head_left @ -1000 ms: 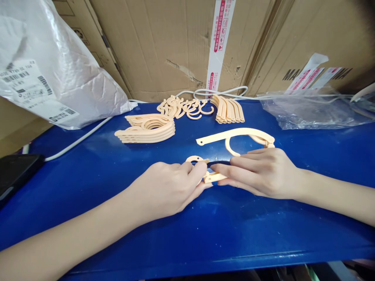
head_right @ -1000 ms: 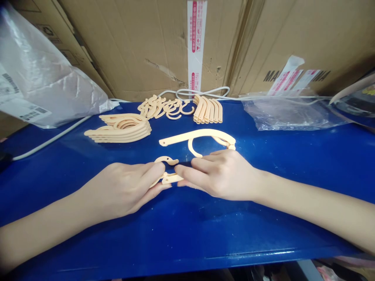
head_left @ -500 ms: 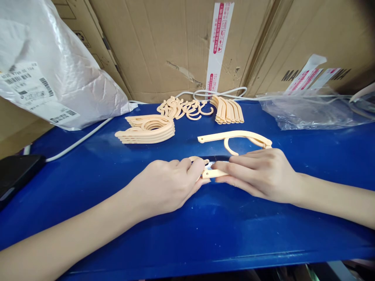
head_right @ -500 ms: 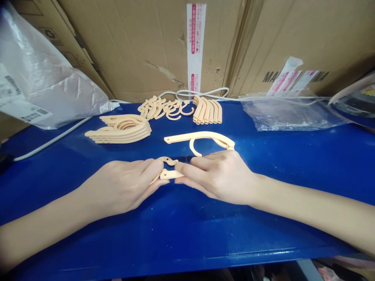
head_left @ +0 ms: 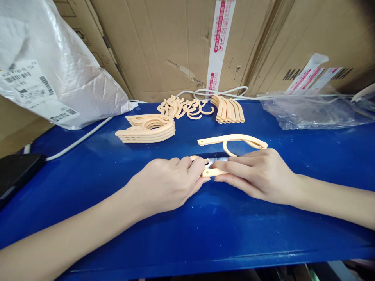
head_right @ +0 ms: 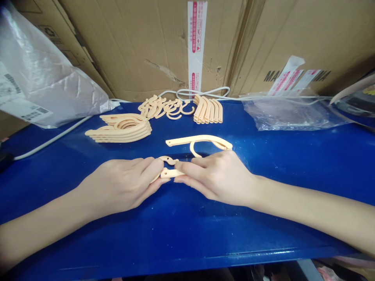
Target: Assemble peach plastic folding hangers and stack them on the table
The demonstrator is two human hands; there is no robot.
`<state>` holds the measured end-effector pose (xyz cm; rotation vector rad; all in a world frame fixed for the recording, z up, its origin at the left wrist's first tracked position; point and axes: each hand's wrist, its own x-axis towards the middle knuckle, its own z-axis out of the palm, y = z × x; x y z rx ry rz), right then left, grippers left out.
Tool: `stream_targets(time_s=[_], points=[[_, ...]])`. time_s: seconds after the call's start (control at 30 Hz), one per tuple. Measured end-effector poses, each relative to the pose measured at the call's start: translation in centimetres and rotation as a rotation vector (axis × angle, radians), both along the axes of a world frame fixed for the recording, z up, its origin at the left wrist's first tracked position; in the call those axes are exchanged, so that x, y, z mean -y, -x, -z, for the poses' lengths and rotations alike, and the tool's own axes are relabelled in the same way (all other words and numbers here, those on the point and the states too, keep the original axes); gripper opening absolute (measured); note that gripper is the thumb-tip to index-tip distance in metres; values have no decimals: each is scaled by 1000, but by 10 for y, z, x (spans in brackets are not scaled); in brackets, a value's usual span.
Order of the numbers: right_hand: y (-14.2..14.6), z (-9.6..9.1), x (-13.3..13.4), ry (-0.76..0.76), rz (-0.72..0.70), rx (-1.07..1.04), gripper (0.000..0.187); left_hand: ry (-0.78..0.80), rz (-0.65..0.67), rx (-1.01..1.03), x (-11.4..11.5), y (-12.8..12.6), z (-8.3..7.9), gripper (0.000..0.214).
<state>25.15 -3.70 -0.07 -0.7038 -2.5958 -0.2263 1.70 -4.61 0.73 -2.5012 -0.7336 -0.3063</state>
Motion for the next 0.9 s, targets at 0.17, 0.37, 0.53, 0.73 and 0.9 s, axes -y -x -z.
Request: stream_targets(time_s=[0.17, 0.37, 0.53, 0.73, 0.9], points=[[0, 0, 1, 66, 3, 3, 27, -23, -4, -23, 2, -1, -1, 30], [1, 0, 0, 91, 3, -3, 26, -9, -6, -13, 2, -1, 1, 29], [2, 0, 1, 78, -9, -9, 24, -13, 22, 24, 0, 0, 2, 24], [3, 0, 1, 52, -1, 6, 27, 7, 35, 53, -2, 0, 2, 25], [3, 0, 2, 42, 17, 27, 29, 119, 41, 68, -3, 0, 1, 25]])
